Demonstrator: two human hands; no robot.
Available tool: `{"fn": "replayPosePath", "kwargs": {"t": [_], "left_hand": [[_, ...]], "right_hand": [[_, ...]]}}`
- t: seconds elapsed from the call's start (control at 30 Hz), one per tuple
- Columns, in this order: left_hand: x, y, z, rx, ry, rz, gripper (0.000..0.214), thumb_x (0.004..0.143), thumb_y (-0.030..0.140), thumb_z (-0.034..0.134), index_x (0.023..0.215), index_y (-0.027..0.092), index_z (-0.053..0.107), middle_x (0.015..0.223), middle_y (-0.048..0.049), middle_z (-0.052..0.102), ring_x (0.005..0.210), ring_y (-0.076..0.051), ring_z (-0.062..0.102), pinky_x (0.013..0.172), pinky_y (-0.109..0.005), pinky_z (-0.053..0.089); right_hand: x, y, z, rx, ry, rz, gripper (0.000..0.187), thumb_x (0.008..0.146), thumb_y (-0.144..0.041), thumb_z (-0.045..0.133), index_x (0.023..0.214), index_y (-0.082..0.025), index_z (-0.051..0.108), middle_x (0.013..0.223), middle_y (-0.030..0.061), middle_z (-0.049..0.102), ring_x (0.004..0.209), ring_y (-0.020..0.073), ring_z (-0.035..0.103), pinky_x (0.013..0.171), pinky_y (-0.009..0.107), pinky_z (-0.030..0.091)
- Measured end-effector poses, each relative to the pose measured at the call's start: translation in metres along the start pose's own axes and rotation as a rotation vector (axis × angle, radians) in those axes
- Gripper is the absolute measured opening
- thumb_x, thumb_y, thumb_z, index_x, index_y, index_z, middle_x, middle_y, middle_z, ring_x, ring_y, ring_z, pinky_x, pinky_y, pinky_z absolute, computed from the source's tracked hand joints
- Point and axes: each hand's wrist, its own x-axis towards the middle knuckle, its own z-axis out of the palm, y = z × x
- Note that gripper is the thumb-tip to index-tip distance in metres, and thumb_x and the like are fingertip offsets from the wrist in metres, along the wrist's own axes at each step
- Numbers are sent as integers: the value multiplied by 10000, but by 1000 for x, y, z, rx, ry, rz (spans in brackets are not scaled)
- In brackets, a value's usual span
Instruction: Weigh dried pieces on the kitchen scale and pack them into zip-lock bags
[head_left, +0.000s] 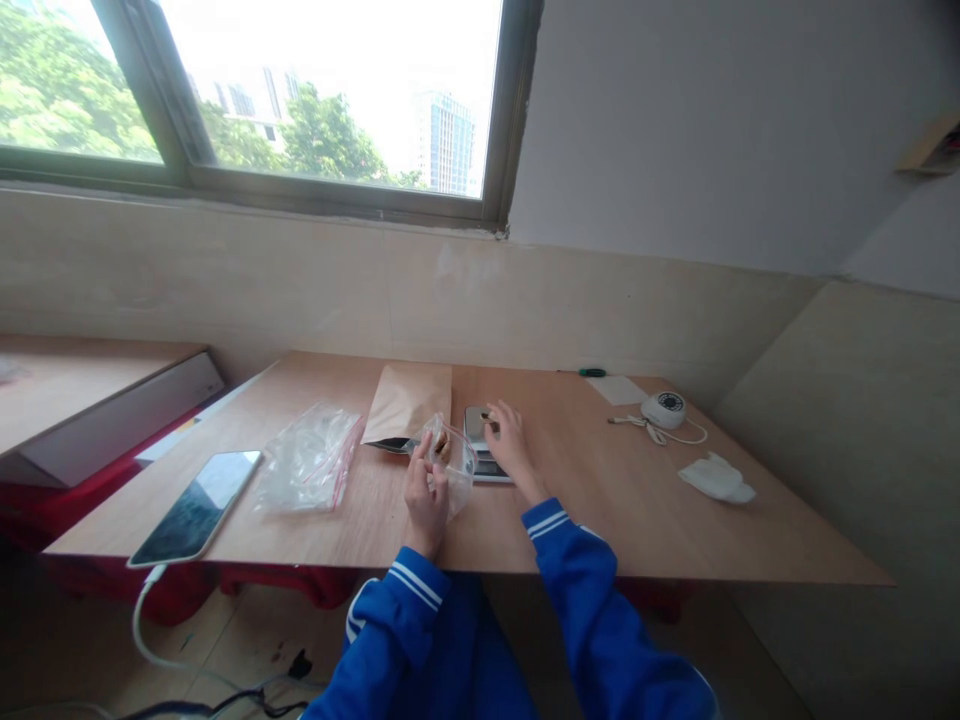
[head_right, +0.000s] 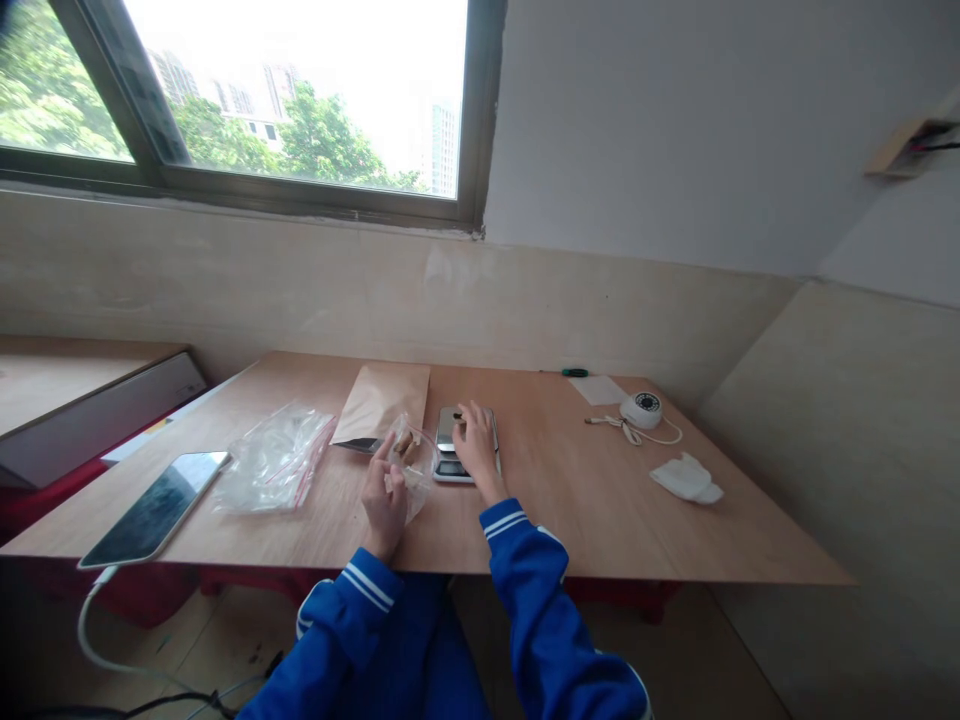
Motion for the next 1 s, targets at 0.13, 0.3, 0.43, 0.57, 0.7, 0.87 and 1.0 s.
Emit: {"fn": "replayPosePath", "kwargs": {"t": [0.13,0.3,0.43,0.57,0.7,0.87,1.0], "left_hand": [[0,-2,0,23,19,4,173,892,184,420,740,193,502,1278,-139,595,1102,-220,607,882,-381,500],[-1,-2,0,14,14,-14,153,899,201,417,790,197,524,1285,-131,594,1130,-215,592,899,-372,498],[-1,-1,0,13,21,-2,161,897,188,418,763,197,507,1283,-126,595,1131,-215,594,908,-376,492],[1,0,0,27,19,11,153,890,178,429,764,199,512,1283,-123,597,1104,-204,604,892,-355,492],[1,0,0,37,16,12,157,891,184,430,764,193,522,1282,-126,597,1065,-197,620,872,-347,497],[1,0,0,32,17,6,151,896,195,428,830,184,563,1287,-136,591,1064,-202,620,847,-348,508],[1,1,0,23,12,5,137,904,199,427,849,179,550,1315,-142,570,1128,-209,593,855,-346,508]], "right_hand": [[5,22,8,-151,-115,19,385,800,-121,495,1163,-175,608,1277,134,526,1248,292,393,1040,487,335],[8,28,5,-188,-89,71,283,806,-150,521,1048,-197,659,1021,123,573,1009,284,507,903,441,417],[5,28,-1,-218,-33,129,284,789,-264,586,1051,-170,639,961,116,572,943,281,543,852,410,436],[2,24,-3,-108,-13,158,215,785,-344,591,918,-179,628,852,78,643,873,251,586,835,395,442],[4,6,-6,264,-42,299,284,764,-404,614,926,-170,617,892,74,689,802,206,626,752,344,493],[3,-40,-22,615,-227,272,357,769,-458,644,970,-163,643,932,74,708,824,183,652,733,302,517],[-1,-64,-35,572,-378,158,331,800,-450,631,981,-176,672,872,48,702,801,170,634,701,284,508]]}}
